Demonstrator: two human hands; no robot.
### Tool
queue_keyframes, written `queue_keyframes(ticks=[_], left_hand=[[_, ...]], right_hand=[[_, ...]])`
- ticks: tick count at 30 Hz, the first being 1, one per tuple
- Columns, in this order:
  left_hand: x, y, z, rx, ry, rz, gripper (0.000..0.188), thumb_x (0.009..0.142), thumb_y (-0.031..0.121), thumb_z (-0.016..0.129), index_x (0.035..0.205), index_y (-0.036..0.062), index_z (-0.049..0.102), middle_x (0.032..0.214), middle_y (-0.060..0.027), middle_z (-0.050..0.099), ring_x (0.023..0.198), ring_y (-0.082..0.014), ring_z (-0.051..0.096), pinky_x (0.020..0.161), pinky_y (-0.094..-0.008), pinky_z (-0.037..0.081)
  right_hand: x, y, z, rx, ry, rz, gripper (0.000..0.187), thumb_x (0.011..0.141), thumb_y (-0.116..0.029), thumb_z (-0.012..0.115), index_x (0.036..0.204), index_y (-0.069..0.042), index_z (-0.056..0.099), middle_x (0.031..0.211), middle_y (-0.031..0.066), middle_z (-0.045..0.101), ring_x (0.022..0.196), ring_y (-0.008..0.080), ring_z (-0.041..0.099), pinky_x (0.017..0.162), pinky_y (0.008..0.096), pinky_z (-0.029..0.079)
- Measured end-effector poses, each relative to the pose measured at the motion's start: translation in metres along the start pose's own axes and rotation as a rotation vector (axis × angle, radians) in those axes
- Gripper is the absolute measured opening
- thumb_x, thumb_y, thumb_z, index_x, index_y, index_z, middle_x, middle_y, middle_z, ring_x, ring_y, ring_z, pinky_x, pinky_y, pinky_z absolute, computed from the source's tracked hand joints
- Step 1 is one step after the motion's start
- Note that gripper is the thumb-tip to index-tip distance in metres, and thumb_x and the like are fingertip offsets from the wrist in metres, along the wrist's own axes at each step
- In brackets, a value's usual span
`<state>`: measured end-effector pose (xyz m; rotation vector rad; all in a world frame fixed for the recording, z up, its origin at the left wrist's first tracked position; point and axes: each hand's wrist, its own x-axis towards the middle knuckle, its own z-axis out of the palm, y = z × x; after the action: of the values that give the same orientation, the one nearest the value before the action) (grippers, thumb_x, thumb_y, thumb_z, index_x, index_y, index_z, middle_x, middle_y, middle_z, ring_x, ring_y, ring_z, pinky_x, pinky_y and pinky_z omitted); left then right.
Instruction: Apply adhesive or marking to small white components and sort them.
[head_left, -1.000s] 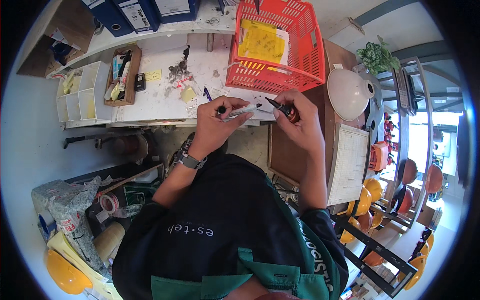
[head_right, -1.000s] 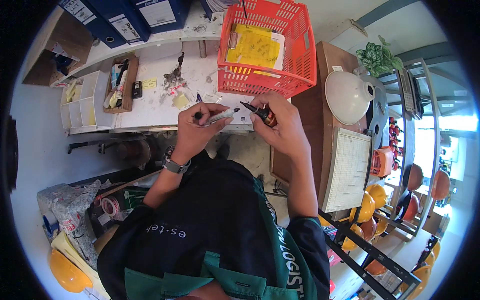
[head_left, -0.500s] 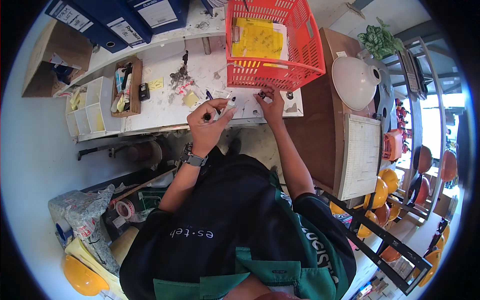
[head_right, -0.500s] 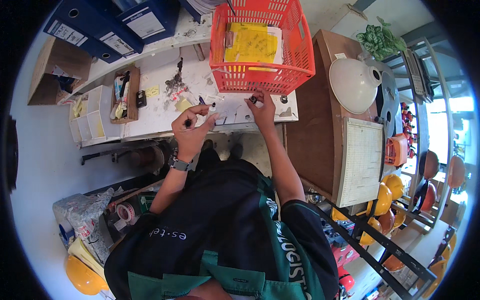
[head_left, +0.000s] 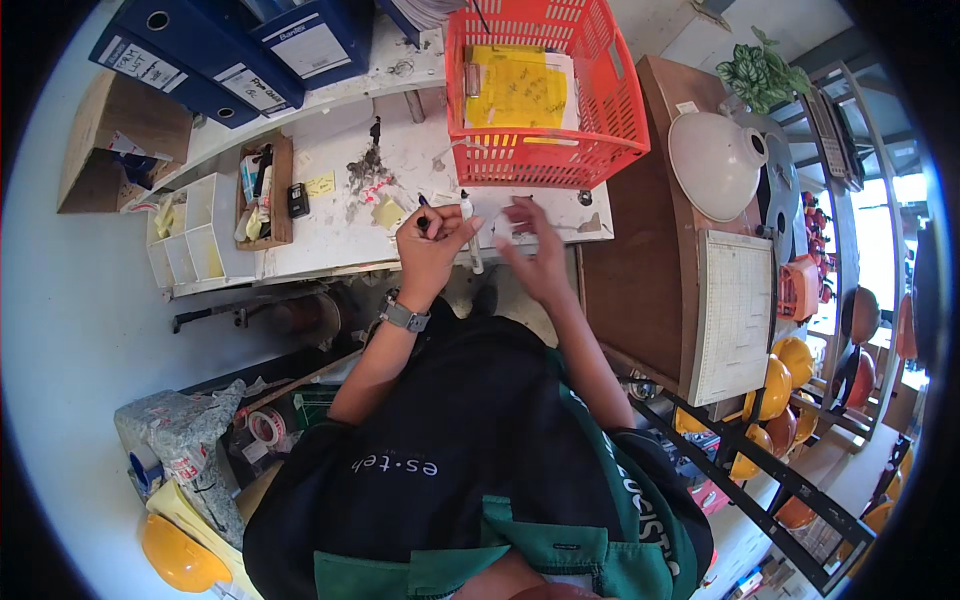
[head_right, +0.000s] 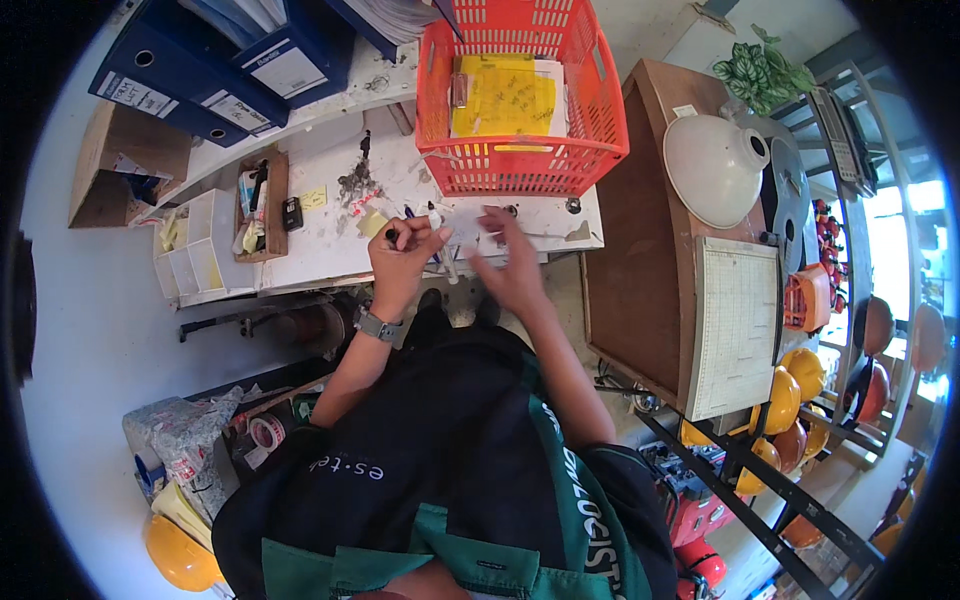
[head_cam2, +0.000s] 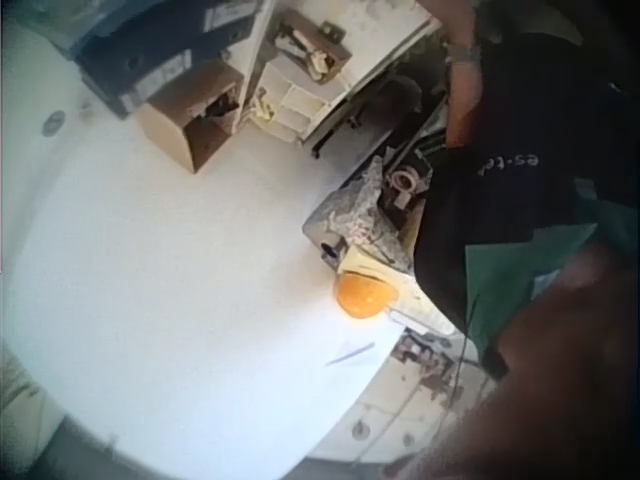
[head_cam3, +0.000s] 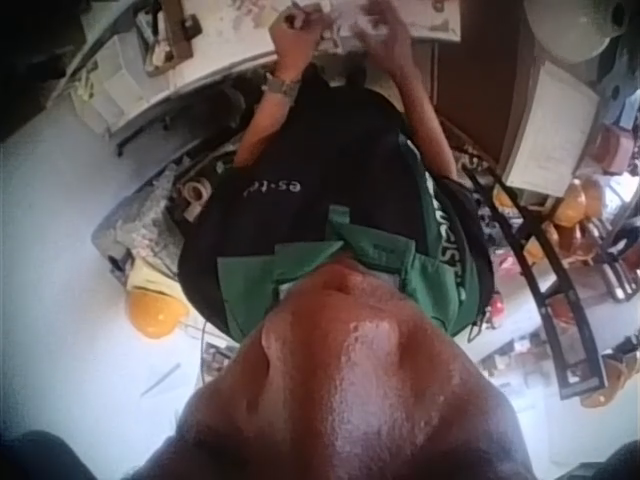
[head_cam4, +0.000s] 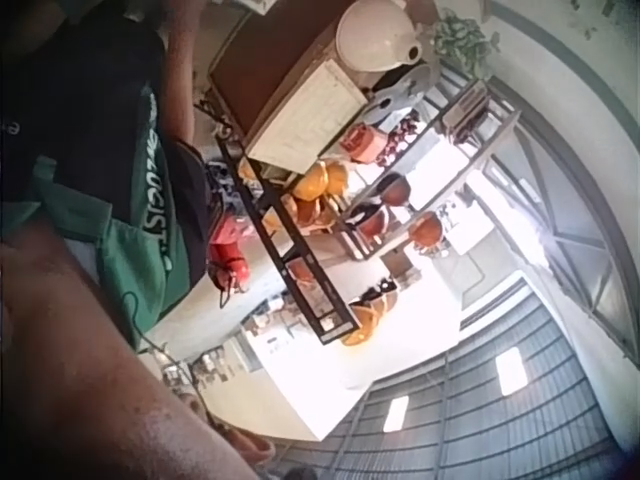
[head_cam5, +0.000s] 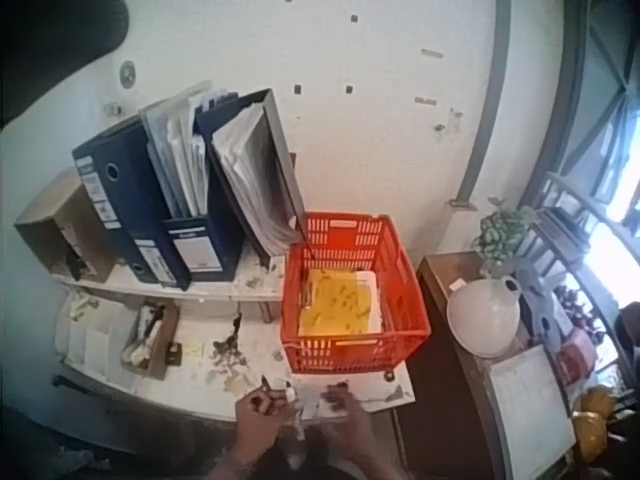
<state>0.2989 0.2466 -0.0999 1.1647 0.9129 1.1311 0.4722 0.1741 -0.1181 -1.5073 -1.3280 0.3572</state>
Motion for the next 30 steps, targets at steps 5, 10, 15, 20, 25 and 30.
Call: queue_keyframes(ticks=[5,10,15,20,25,30], left_hand=[[0.004,0.019,0.024,-0.224,-0.121,-0.038,0.043,0.087,-0.006,0.075,0.078,0.01,0.037,0.102,-0.0154,0.069,0.092,-0.0119,0.065,0.082,-0.0293,0.054],[0.015,0.026,0.002,0.304,-0.214,0.319,0.031,0.089,-0.003,0.068,0.079,0.0049,0.04,0.106,-0.0143,0.07,0.094,-0.014,0.065,0.08,-0.0283,0.051],[0.014,0.042,-0.004,0.625,-0.199,0.455,0.021,0.073,-0.004,0.068,0.084,0.0022,0.051,0.097,-0.0108,0.068,0.086,-0.0327,0.062,0.076,-0.0393,0.048],[0.02,0.045,-0.007,0.721,-0.22,0.661,0.021,0.071,-0.006,0.068,0.082,0.0026,0.052,0.095,-0.0108,0.066,0.084,-0.0309,0.06,0.074,-0.0386,0.047],[0.023,0.055,-0.011,0.97,-0.25,0.812,0.022,0.07,0.0,0.071,0.082,0.0054,0.054,0.091,-0.0101,0.062,0.09,-0.0316,0.059,0.077,-0.04,0.045],[0.027,0.049,-0.019,1.105,-0.513,0.712,0.02,0.071,0.006,0.073,0.082,0.0069,0.058,0.084,-0.0092,0.062,0.088,-0.0303,0.062,0.074,-0.0427,0.047]], right_hand=[[0.008,-0.035,0.0,0.448,-0.328,0.368,0.05,0.095,-0.012,0.066,0.142,-0.003,0.049,0.093,0.0139,0.068,0.083,0.0205,0.064,0.079,0.0334,0.052],[0.019,-0.06,-0.037,0.235,-0.11,0.127,0.029,0.095,-0.009,0.065,0.122,0.0,0.067,0.098,0.0151,0.07,0.086,0.0212,0.068,0.078,0.0327,0.052],[0.029,-0.082,-0.058,0.125,-0.36,0.029,0.029,0.092,-0.01,0.068,0.12,-0.001,0.069,0.094,0.0161,0.071,0.084,0.0293,0.069,0.078,0.0349,0.053],[0.032,-0.079,-0.058,0.094,-0.387,-0.001,0.029,0.09,-0.011,0.07,0.118,-0.002,0.07,0.088,0.0154,0.069,0.077,0.0312,0.067,0.072,0.0364,0.053],[0.046,-0.098,-0.071,-0.219,-0.493,-0.16,0.027,0.089,-0.012,0.071,0.114,-0.004,0.071,0.085,0.0137,0.069,0.073,0.0298,0.067,0.067,0.0377,0.053],[0.06,-0.117,-0.073,-0.401,-0.558,-0.31,0.024,0.087,-0.014,0.072,0.11,-0.007,0.072,0.079,0.011,0.064,0.073,0.0307,0.066,0.065,0.0416,0.053]])
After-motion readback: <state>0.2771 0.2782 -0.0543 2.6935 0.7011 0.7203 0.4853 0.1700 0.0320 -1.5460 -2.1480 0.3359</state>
